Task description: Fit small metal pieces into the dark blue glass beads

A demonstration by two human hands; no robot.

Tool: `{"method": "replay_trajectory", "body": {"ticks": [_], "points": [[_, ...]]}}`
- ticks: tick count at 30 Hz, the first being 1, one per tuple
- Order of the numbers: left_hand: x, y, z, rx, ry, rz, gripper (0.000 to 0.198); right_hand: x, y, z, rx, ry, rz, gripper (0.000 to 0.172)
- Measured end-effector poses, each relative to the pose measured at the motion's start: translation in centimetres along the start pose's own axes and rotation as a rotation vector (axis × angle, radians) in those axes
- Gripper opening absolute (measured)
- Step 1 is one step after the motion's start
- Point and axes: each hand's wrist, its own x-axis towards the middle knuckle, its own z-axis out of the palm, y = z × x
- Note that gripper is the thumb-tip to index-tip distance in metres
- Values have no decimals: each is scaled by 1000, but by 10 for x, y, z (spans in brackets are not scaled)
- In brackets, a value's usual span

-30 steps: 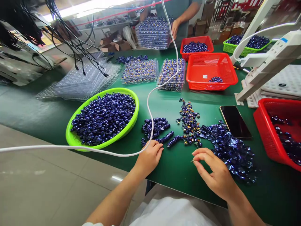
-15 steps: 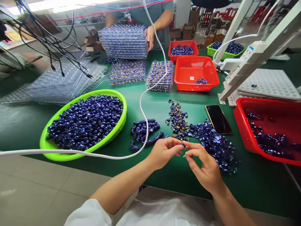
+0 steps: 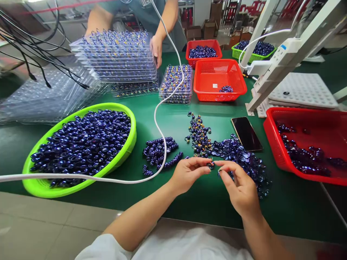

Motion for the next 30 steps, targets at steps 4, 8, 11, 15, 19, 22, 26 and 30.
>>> {"method": "replay_trajectory", "body": {"ticks": [4,8,11,15,19,22,26,30], "points": [[-4,-3,1,254,-65,265,21,2,1,0,-13,-56,77,7],[-4,-3,-1,453,-129,480,20,3,3,2,0,-98,132,9],[-3,-2,-3,515,-158,507,21,2,7,2,25,-90,188,11],[-4,-2,-4,539,-167,492,22,2,12,1,48,-98,231,12],[-5,-3,-5,552,-134,422,23,3,15,-1,45,-126,241,12],[-5,-5,-5,557,-119,361,22,4,17,-1,47,-134,244,14],[-5,-8,-5,538,-121,391,21,6,20,-1,51,-140,275,15],[-7,-8,-1,523,-137,443,22,8,16,-1,46,-162,304,16]]}}
